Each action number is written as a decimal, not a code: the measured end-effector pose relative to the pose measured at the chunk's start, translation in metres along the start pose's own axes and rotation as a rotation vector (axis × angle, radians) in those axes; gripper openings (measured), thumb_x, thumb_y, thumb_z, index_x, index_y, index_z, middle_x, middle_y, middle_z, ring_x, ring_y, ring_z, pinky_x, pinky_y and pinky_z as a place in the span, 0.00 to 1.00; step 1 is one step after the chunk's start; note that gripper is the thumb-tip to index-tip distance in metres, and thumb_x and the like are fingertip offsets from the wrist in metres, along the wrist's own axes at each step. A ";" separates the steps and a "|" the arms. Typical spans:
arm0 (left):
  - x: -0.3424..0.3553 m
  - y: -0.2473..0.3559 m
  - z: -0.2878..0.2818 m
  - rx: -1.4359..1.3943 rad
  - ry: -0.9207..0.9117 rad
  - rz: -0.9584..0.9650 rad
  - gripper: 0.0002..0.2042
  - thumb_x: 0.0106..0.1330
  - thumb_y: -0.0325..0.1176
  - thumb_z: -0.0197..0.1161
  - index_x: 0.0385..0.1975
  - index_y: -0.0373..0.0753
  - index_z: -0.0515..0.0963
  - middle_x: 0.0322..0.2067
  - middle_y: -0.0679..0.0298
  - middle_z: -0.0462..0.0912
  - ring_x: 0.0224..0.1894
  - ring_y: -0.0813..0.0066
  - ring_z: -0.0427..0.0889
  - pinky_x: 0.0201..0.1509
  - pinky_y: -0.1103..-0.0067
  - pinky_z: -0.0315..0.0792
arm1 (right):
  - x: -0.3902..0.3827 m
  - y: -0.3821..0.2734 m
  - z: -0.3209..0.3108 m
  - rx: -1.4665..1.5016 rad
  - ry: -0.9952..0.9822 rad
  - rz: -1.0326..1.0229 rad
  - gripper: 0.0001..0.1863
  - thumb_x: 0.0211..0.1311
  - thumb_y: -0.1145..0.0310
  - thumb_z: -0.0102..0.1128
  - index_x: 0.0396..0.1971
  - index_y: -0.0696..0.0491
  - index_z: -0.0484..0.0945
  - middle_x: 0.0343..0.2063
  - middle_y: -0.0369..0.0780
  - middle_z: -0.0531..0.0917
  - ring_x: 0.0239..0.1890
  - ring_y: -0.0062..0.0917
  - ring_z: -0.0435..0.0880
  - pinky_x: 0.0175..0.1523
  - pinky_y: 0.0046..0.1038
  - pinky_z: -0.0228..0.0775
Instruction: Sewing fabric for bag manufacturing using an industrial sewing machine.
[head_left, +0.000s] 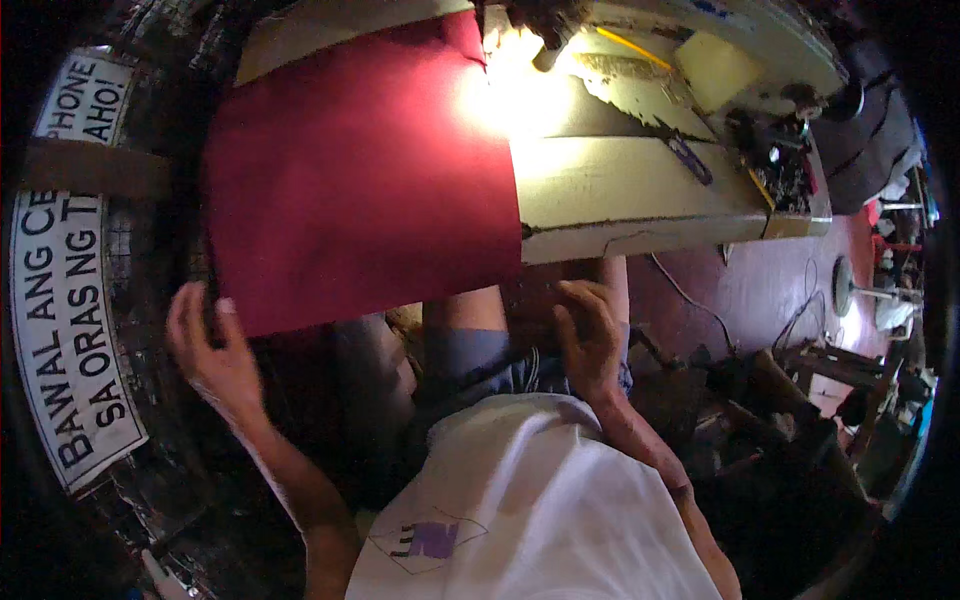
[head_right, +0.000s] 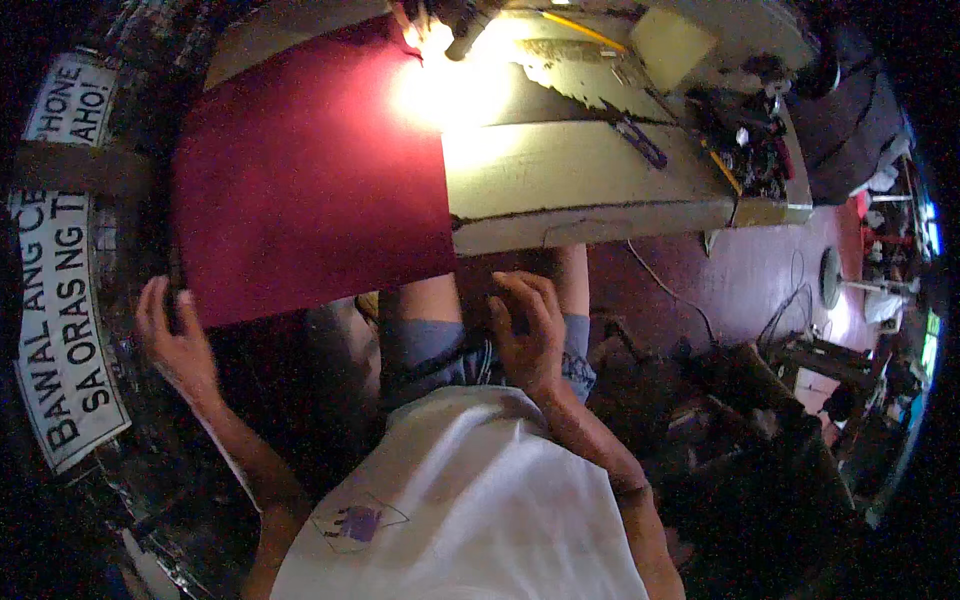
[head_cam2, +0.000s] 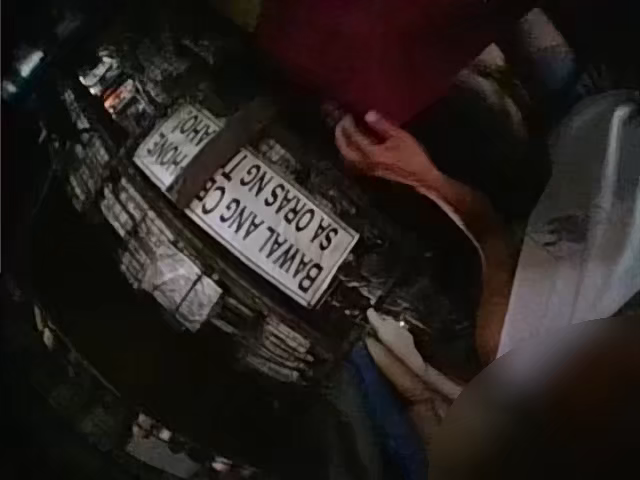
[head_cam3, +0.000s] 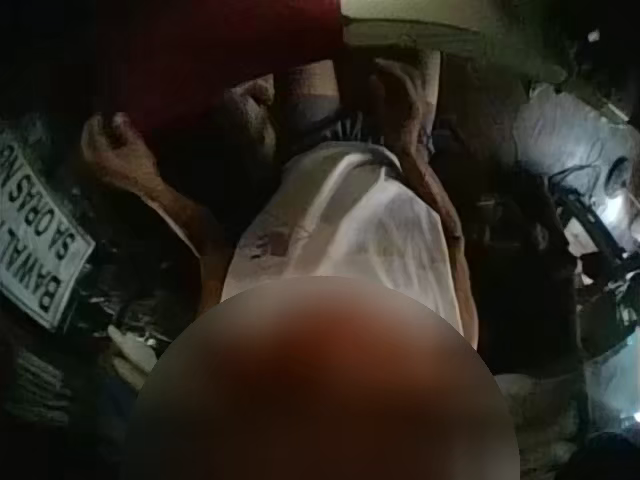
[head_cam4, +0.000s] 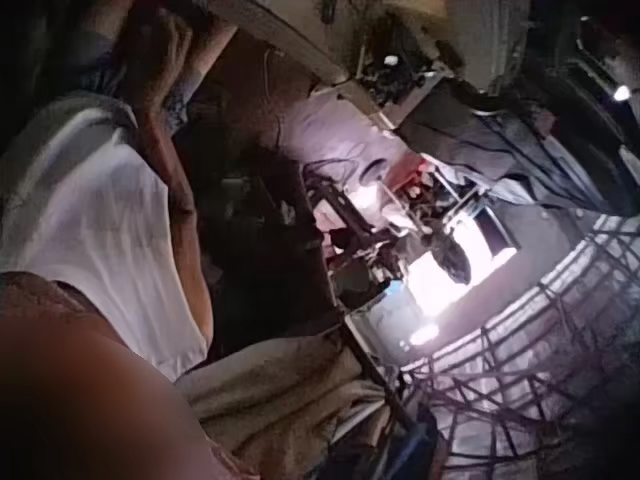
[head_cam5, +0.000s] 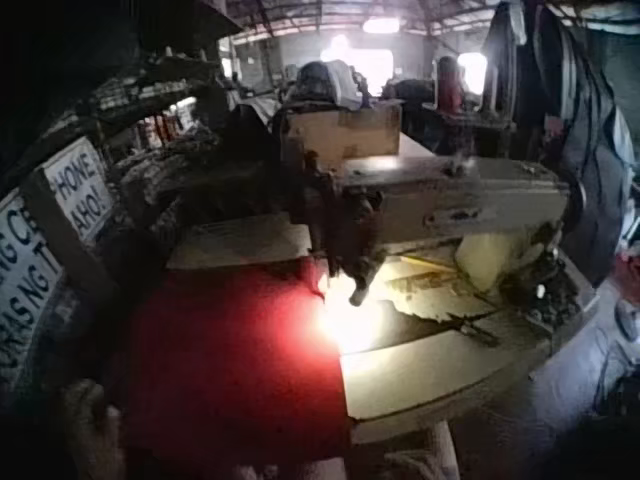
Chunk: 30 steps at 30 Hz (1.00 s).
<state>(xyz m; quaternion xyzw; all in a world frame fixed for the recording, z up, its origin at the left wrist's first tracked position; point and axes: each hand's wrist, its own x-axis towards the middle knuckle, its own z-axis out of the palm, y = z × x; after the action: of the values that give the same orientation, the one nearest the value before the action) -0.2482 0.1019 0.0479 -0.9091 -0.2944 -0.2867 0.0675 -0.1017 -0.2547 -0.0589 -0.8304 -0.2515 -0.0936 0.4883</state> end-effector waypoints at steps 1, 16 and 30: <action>-0.009 0.028 0.000 -0.138 -0.099 0.187 0.17 0.61 0.34 0.69 0.50 0.39 0.80 0.58 0.56 0.76 0.61 0.53 0.74 0.65 0.61 0.69 | -0.013 0.008 0.003 0.334 -0.213 0.465 0.20 0.65 0.67 0.65 0.54 0.59 0.77 0.55 0.48 0.77 0.53 0.33 0.82 0.53 0.32 0.78; -0.025 0.175 0.054 -0.553 -0.405 0.907 0.18 0.46 0.28 0.76 0.36 0.38 0.75 0.59 0.57 0.71 0.70 0.52 0.62 0.71 0.51 0.61 | -0.014 0.021 0.038 1.370 -0.426 0.764 0.15 0.74 0.74 0.51 0.55 0.60 0.77 0.50 0.43 0.83 0.52 0.27 0.82 0.62 0.31 0.75; -0.032 0.172 0.049 -0.803 -0.395 0.773 0.13 0.55 0.30 0.72 0.37 0.40 0.77 0.49 0.59 0.79 0.58 0.54 0.77 0.66 0.54 0.68 | -0.008 0.008 0.037 1.615 -0.398 0.707 0.15 0.74 0.69 0.54 0.54 0.59 0.79 0.50 0.41 0.84 0.52 0.24 0.81 0.62 0.31 0.72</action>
<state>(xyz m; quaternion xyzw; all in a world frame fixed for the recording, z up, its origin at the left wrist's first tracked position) -0.1467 -0.0402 -0.0026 -0.9410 0.1826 -0.1555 -0.2386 -0.1085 -0.2284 -0.0869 -0.2646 -0.0506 0.4124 0.8702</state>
